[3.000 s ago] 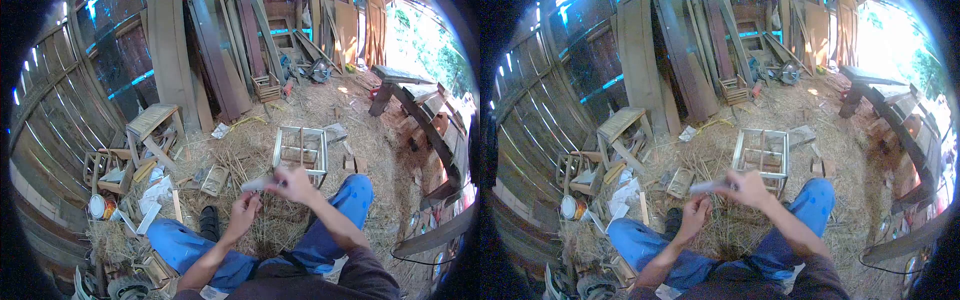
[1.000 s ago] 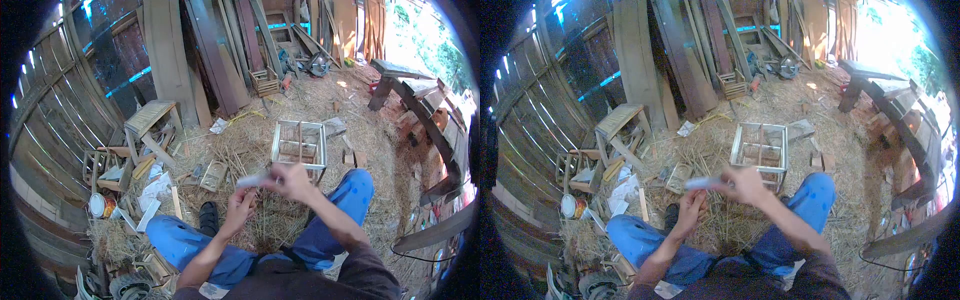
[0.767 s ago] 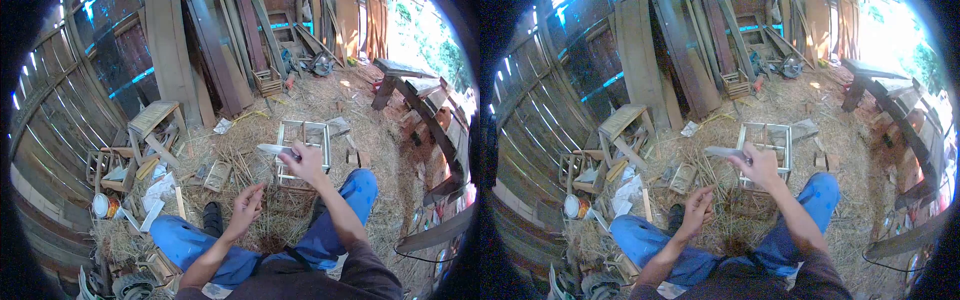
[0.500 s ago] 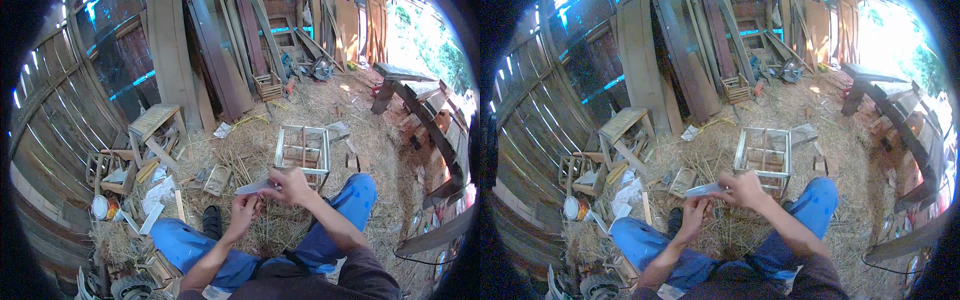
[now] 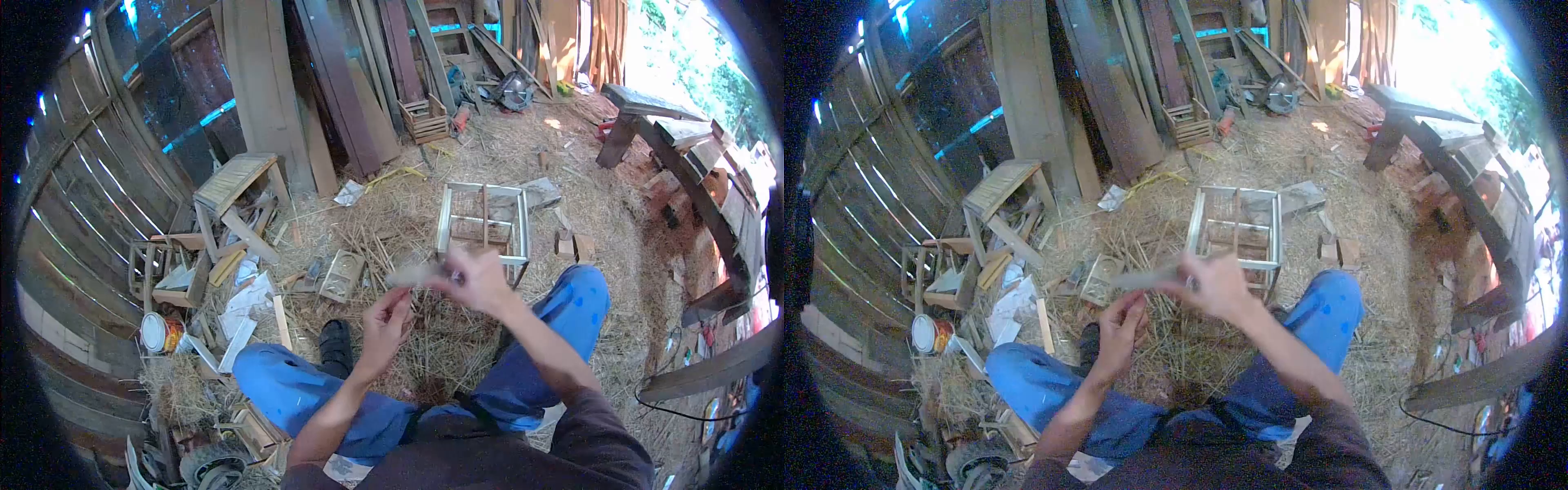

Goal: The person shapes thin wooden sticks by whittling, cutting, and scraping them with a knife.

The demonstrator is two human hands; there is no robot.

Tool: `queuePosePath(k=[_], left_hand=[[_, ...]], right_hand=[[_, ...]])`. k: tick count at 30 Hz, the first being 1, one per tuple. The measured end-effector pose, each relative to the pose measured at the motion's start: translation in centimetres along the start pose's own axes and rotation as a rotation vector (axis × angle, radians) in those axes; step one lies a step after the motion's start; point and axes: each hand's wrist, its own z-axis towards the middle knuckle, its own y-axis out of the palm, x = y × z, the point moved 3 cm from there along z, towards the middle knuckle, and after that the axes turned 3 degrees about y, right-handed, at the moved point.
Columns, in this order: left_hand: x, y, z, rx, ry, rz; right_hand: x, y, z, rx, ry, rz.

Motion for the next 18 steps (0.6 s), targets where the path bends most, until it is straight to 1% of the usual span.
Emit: queuePosePath(k=[3,4,7,8,11,12,14,17,18], left_hand=[[-0.3,0.0,-0.2,0.018,-0.004,-0.045],[-0.1,-0.2,-0.2,0.004,0.021,-0.021],[1.1,0.7,-0.7,-0.015,0.02,-0.019],[1.0,0.9,-0.8,-0.004,-0.002,-0.025],[0.5,0.8,-0.3,0.015,-0.041,-0.03],[-0.3,0.5,-0.3,0.023,-0.046,-0.02],[-2.0,-0.3,-0.7,0.08,-0.097,-0.042],[-1.5,-0.3,-0.6,0.063,-0.019,0.075],[-1.3,-0.1,-0.9,0.087,-0.032,0.07]], right_hand=[[-1.4,0.5,-0.4,-0.122,-0.115,-0.021],[-1.7,-0.7,0.6,-0.012,-0.193,-0.013],[1.5,-1.7,1.6,0.143,0.102,0.012],[1.8,-1.6,1.5,0.139,0.072,-0.039],[-1.4,-0.3,0.2,0.037,-0.113,0.057],[-2.0,0.3,-0.2,-0.072,-0.132,0.06],[-2.5,0.5,0.0,-0.101,-0.153,0.069],[-1.7,0.9,0.0,-0.116,-0.167,0.032],[-1.4,0.7,-0.1,-0.104,-0.175,0.003]])
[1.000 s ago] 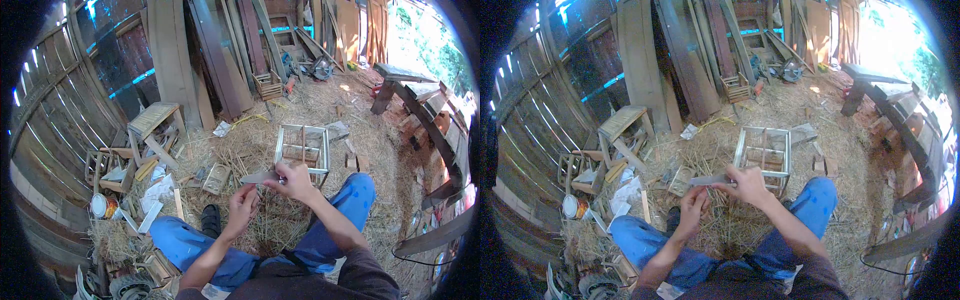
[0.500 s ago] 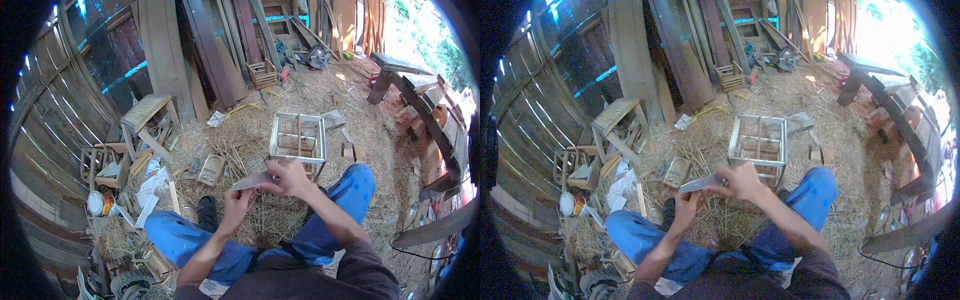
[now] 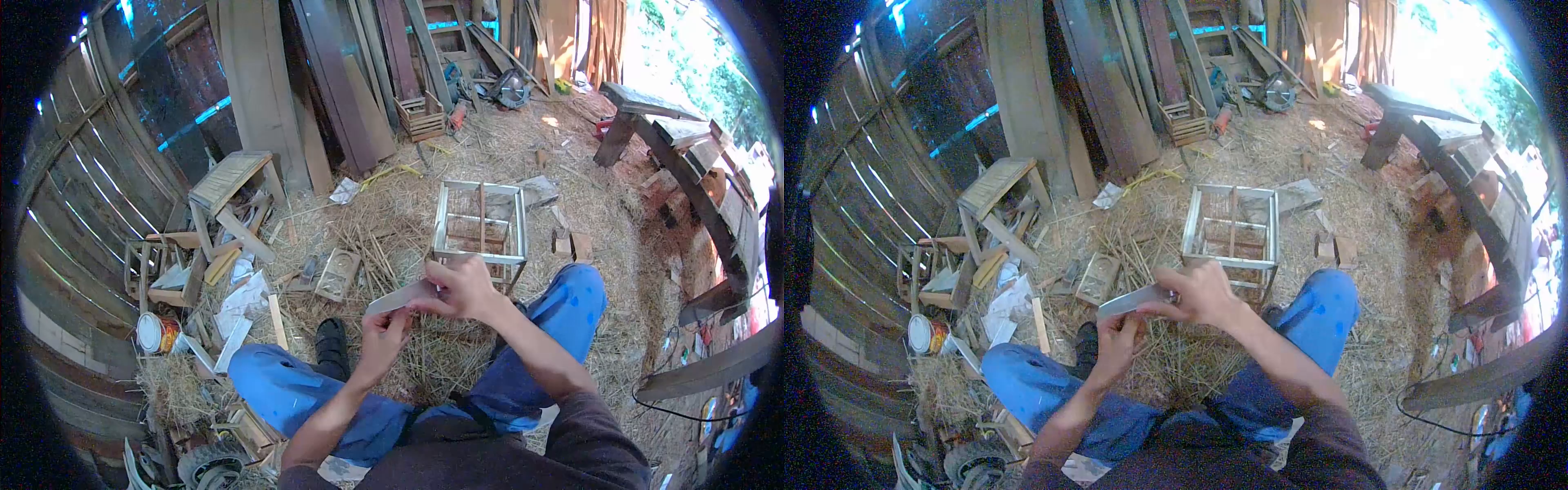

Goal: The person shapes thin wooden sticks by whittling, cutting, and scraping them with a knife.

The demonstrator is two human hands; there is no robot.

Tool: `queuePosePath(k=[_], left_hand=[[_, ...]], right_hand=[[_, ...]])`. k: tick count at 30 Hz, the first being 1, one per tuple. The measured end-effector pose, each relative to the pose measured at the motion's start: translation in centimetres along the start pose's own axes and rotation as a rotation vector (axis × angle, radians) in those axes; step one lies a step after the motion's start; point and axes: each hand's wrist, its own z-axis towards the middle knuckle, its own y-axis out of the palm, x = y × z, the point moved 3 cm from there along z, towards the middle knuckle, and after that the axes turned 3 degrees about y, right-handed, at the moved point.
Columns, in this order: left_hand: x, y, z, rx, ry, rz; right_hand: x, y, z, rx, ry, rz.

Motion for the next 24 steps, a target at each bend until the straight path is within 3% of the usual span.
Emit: queuePosePath(k=[2,5,9,21,24], left_hand=[[1.0,0.6,-0.1,0.04,-0.014,-0.013],[1.5,0.0,0.7,-0.093,0.123,-0.079],[3.2,0.3,0.4,-0.014,0.011,-0.175],[1.8,0.6,0.1,-0.103,0.024,-0.083],[1.8,0.8,0.0,-0.118,-0.069,-0.115]], right_hand=[[0.6,-0.6,0.3,0.041,-0.008,-0.04],[1.3,-1.4,0.3,0.123,0.017,-0.062],[2.6,-2.3,0.4,0.185,0.051,-0.12],[0.4,-1.0,0.7,0.177,0.006,-0.04],[0.3,-1.9,0.6,0.167,0.012,-0.071]])
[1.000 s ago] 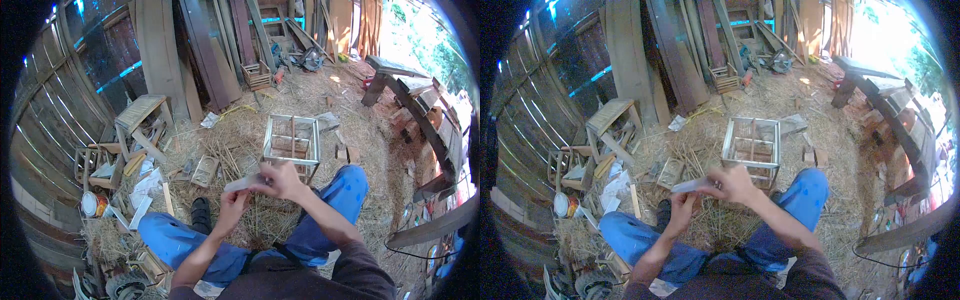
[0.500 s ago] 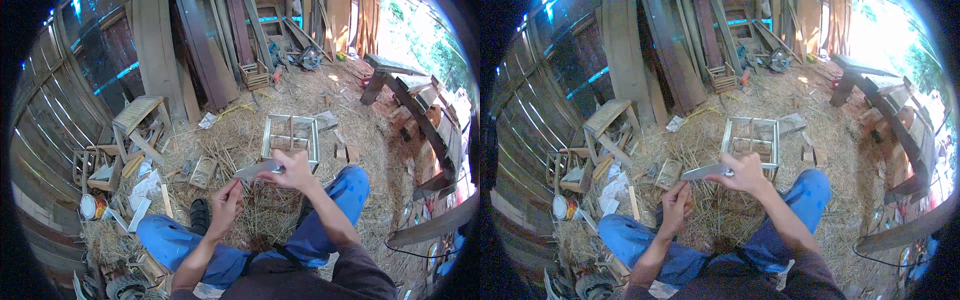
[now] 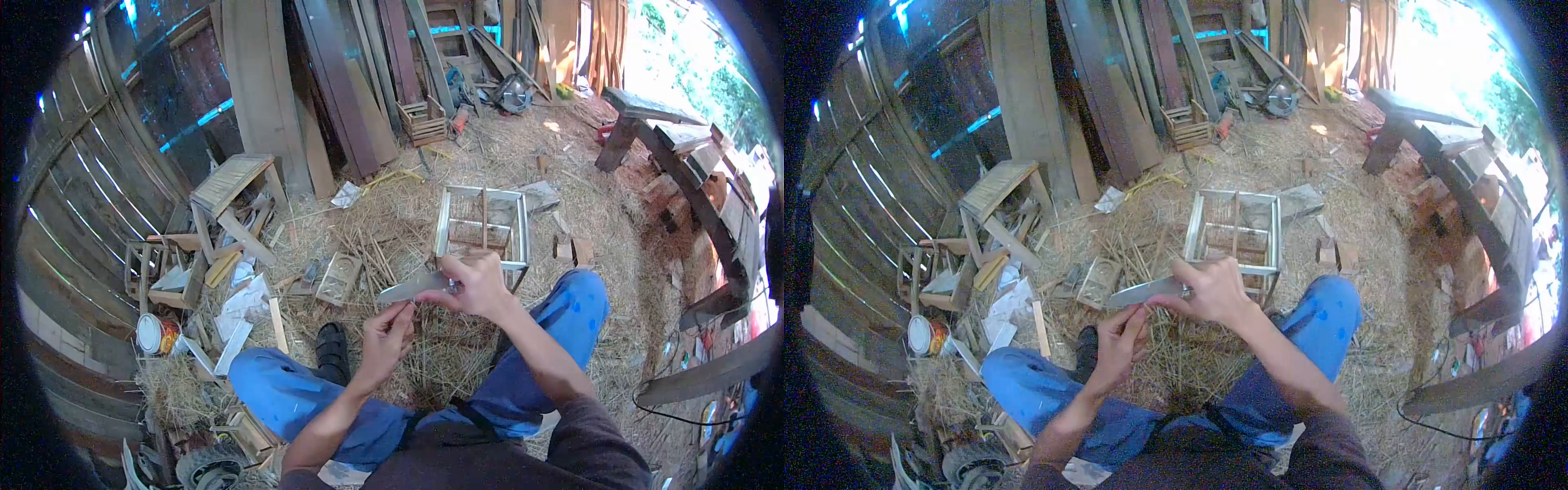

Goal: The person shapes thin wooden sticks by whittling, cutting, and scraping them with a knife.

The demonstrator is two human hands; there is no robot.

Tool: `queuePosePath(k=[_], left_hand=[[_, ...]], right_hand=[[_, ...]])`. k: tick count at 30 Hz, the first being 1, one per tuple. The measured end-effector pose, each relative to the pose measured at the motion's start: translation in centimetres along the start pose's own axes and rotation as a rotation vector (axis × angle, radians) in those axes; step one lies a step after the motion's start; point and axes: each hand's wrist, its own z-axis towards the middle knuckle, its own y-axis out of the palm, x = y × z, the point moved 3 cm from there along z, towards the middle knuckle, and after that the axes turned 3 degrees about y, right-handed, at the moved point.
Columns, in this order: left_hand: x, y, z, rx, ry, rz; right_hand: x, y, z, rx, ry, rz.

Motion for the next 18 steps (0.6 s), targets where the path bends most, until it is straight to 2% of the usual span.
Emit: queuePosePath(k=[3,7,11,12,15,18], left_hand=[[1.6,0.0,-0.9,-0.04,0.007,-0.045],[0.9,-0.9,-1.1,-0.051,0.009,-0.054],[0.7,-0.3,-0.7,-0.054,0.045,-0.127],[0.7,-0.5,-0.5,-0.051,0.071,-0.153],[0.2,-0.8,-0.1,0.011,0.144,-0.172],[0.2,-0.8,0.2,0.015,0.103,-0.198]], right_hand=[[3.6,-0.8,0.4,0.092,0.179,-0.031],[4.9,-2.2,0.8,0.212,0.334,-0.1],[0.7,-1.1,0.2,0.086,0.179,-0.064],[0.7,-0.3,0.2,0.108,0.173,-0.036],[1.8,-0.3,0.0,0.06,0.316,-0.105],[2.7,-0.6,-0.3,0.141,0.47,-0.028]])
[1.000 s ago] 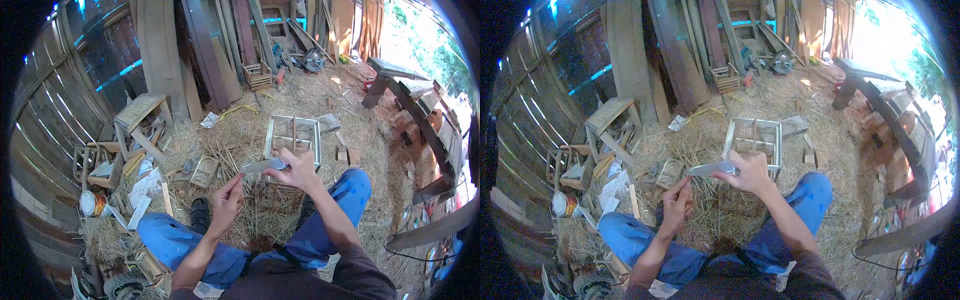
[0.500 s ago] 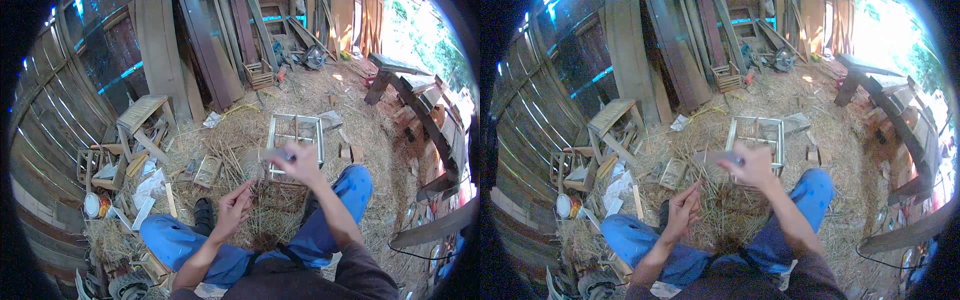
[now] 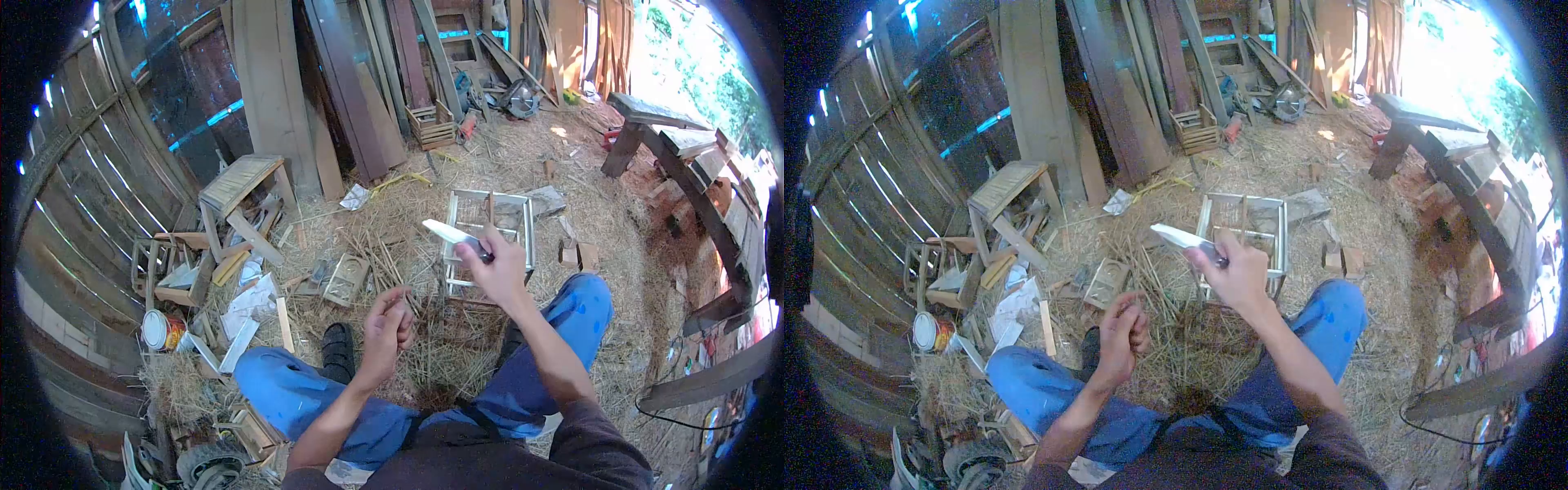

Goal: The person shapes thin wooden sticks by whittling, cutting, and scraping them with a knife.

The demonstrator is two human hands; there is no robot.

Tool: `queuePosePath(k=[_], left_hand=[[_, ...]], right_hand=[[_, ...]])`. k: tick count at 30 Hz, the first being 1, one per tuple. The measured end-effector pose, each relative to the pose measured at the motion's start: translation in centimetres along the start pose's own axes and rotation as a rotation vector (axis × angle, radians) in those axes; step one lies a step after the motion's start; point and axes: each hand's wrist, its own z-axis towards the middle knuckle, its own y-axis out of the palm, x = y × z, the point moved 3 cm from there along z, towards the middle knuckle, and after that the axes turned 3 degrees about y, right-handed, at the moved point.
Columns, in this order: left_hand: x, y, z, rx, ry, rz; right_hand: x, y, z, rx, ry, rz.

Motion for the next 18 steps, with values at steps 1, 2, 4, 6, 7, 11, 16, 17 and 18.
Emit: queuePosePath(k=[1,2,4,6,7,11,16,17,18], left_hand=[[0.3,0.2,0.1,-0.007,0.008,-0.003],[0.4,0.3,0.1,0.015,-0.004,0.009],[0.4,0.7,0.3,0.051,-0.03,0.03],[0.0,0.5,0.4,0.084,-0.015,0.04],[-0.3,0.3,0.5,0.099,-0.006,0.045],[-1.6,-0.8,0.5,-0.012,0.02,0.149],[-1.2,-0.1,-0.1,0.102,-0.02,0.273],[-0.9,0.0,-0.2,0.083,-0.018,0.253],[-0.6,0.0,-0.2,0.065,-0.015,0.231]], right_hand=[[0.2,0.0,0.1,0.027,0.042,0.031],[0.0,-0.1,0.0,0.023,-0.011,0.02],[-1.3,-0.2,-0.3,-0.019,-0.139,0.075],[-2.2,0.7,-1.3,-0.037,-0.267,0.073],[-2.3,1.3,-1.8,-0.083,-0.31,0.07],[-3.5,2.2,-3.0,-0.22,-0.398,0.062],[-3.8,1.8,-2.5,-0.22,-0.448,0.053],[-3.5,1.7,-2.2,-0.2,-0.434,0.042],[-3.1,1.7,-1.9,-0.181,-0.421,0.029]])
